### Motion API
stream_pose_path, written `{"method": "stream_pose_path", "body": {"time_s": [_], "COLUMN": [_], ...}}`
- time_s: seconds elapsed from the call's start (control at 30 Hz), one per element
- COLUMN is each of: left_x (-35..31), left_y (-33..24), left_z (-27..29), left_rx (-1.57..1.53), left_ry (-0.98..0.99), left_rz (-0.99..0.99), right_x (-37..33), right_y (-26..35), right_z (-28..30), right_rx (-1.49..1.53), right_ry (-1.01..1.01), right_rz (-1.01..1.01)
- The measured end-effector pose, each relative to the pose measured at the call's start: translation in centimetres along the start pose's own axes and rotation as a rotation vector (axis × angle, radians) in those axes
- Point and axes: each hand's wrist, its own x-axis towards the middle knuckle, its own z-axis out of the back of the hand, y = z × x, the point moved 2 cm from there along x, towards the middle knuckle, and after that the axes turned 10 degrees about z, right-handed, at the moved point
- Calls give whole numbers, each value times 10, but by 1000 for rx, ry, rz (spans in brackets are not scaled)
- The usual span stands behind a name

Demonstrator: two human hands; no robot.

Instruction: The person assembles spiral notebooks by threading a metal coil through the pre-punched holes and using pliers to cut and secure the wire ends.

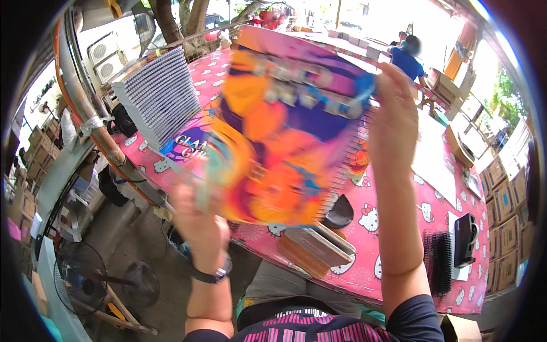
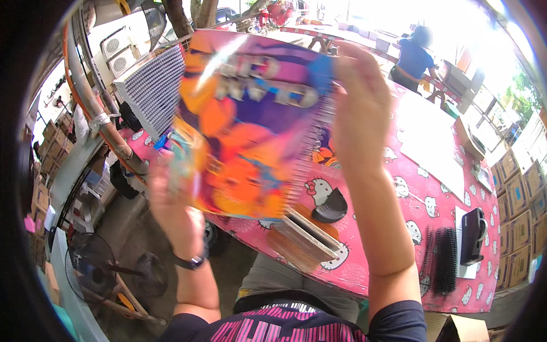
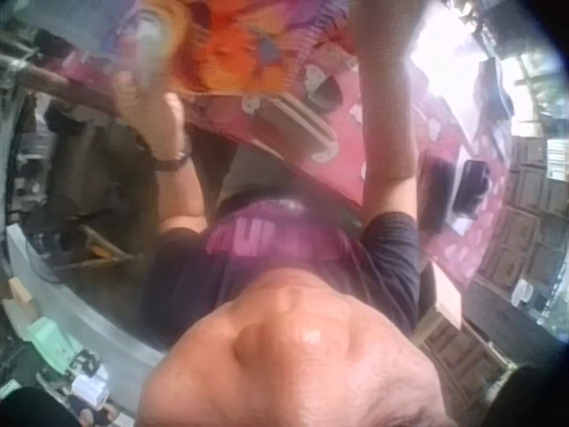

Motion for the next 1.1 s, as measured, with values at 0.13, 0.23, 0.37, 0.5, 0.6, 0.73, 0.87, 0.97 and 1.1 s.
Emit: {"method": "stream_pose_path", "body": {"time_s": [0.13, 0.23, 0.37, 0.5, 0.6, 0.73, 0.87, 0.97, 1.1], "left_x": [91, 135, 142, 132, 141, 137, 113, 72, 31], "left_y": [-39, -9, 48, 63, 75, 72, 63, 36, 22], "left_z": [49, 88, 143, 99, 103, 95, 123, 138, 134], "left_rx": [173, 841, 656, 77, 174, 216, 479, 262, 247], "left_ry": [-78, 47, 8, -66, -192, -162, -282, -395, -403], "left_rz": [-11, -52, 54, 242, 210, 145, -138, -26, -137], "right_x": [-2, -14, -44, -57, -54, -55, -44, -26, -44], "right_y": [-74, -154, -192, -206, -210, -205, -162, -139, -166], "right_z": [-63, -69, -81, -87, -91, -73, -9, 103, 220], "right_rx": [-367, -635, -442, -258, -229, -320, -722, -813, -999], "right_ry": [206, 410, 322, 183, 148, 242, 393, -17, -50], "right_rz": [77, 173, 39, -231, -208, -212, 261, 110, -99]}}
